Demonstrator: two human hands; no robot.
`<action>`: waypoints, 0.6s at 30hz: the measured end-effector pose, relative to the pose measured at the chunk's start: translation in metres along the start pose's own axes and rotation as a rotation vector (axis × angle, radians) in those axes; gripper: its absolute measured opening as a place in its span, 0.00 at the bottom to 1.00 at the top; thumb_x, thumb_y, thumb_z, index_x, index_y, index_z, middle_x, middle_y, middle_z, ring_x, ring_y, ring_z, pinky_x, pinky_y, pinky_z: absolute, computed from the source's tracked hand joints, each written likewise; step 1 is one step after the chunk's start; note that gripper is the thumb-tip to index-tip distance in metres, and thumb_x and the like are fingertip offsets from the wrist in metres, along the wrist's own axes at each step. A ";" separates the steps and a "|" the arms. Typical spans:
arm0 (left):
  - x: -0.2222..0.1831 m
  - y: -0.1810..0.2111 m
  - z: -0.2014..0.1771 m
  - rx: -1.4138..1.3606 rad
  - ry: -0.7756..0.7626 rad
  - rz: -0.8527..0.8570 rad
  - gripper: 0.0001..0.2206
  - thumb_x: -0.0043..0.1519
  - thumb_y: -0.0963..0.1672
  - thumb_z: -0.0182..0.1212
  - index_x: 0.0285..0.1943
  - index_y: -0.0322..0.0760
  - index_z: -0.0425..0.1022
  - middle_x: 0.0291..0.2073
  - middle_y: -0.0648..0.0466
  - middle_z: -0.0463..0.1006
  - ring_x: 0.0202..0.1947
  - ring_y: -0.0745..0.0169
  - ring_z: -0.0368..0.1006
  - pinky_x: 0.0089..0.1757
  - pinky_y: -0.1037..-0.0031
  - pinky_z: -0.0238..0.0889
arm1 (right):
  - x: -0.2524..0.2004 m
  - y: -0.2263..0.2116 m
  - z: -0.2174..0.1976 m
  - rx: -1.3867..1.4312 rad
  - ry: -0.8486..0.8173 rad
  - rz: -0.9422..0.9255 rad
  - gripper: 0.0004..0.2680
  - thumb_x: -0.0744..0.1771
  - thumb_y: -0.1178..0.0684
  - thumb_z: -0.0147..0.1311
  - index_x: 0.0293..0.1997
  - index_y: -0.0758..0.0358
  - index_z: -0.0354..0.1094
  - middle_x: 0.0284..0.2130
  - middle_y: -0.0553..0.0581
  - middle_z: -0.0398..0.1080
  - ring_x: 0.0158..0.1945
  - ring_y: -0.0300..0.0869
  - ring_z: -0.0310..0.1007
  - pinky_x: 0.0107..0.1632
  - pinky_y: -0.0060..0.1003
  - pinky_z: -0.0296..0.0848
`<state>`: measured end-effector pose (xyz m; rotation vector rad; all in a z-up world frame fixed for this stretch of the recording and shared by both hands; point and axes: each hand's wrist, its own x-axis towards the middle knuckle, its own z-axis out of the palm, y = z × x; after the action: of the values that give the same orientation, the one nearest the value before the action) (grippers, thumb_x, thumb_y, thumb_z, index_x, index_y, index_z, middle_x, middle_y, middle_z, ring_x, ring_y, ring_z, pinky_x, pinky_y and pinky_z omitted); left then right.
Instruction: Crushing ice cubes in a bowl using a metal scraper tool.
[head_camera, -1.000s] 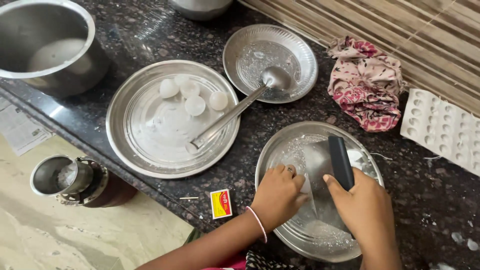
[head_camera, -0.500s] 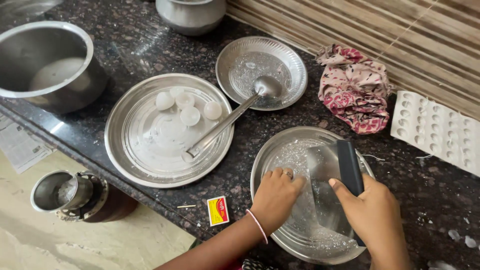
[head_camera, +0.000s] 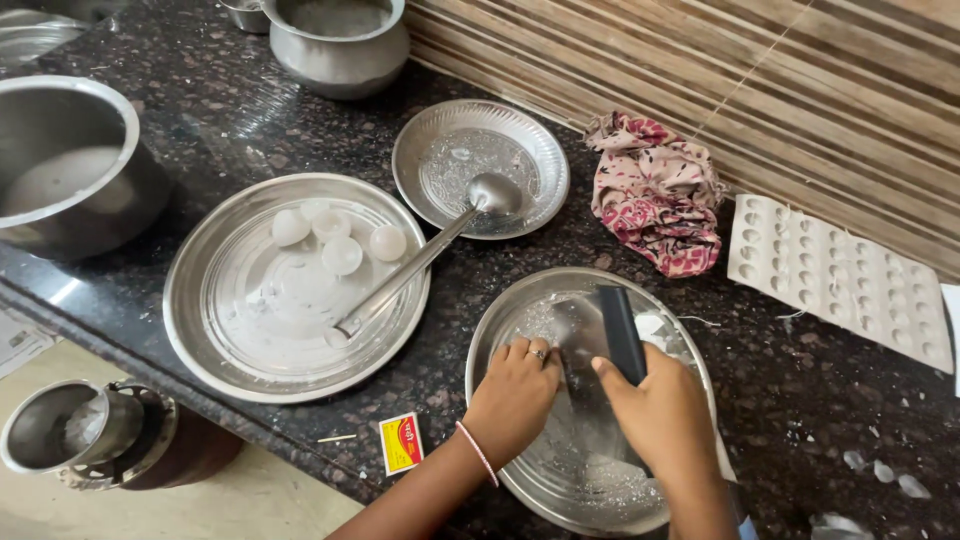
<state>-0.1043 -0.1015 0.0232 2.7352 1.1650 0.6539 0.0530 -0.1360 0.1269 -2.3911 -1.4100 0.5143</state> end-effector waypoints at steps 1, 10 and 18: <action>0.001 0.000 -0.003 -0.001 0.003 -0.001 0.18 0.59 0.42 0.57 0.57 0.27 0.76 0.46 0.46 0.75 0.48 0.50 0.69 0.48 0.65 0.61 | 0.000 -0.001 0.000 -0.002 0.001 -0.002 0.14 0.63 0.41 0.63 0.33 0.64 0.75 0.15 0.62 0.70 0.19 0.52 0.72 0.29 0.46 0.69; 0.001 0.000 -0.003 -0.131 0.025 -0.053 0.17 0.60 0.46 0.62 0.51 0.27 0.78 0.43 0.46 0.76 0.48 0.49 0.69 0.48 0.62 0.61 | 0.000 -0.008 -0.008 -0.081 -0.038 0.034 0.14 0.64 0.40 0.61 0.32 0.63 0.73 0.17 0.64 0.72 0.23 0.56 0.76 0.32 0.48 0.72; 0.036 -0.008 -0.033 -0.699 0.207 -0.313 0.22 0.60 0.46 0.59 0.61 0.28 0.72 0.53 0.37 0.74 0.57 0.37 0.69 0.57 0.55 0.61 | 0.004 -0.011 -0.008 -0.040 -0.052 0.004 0.11 0.63 0.44 0.60 0.34 0.62 0.73 0.19 0.66 0.73 0.25 0.58 0.77 0.34 0.50 0.72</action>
<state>-0.1018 -0.0728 0.0634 1.8992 1.0933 1.0673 0.0499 -0.1282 0.1384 -2.4291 -1.4503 0.5585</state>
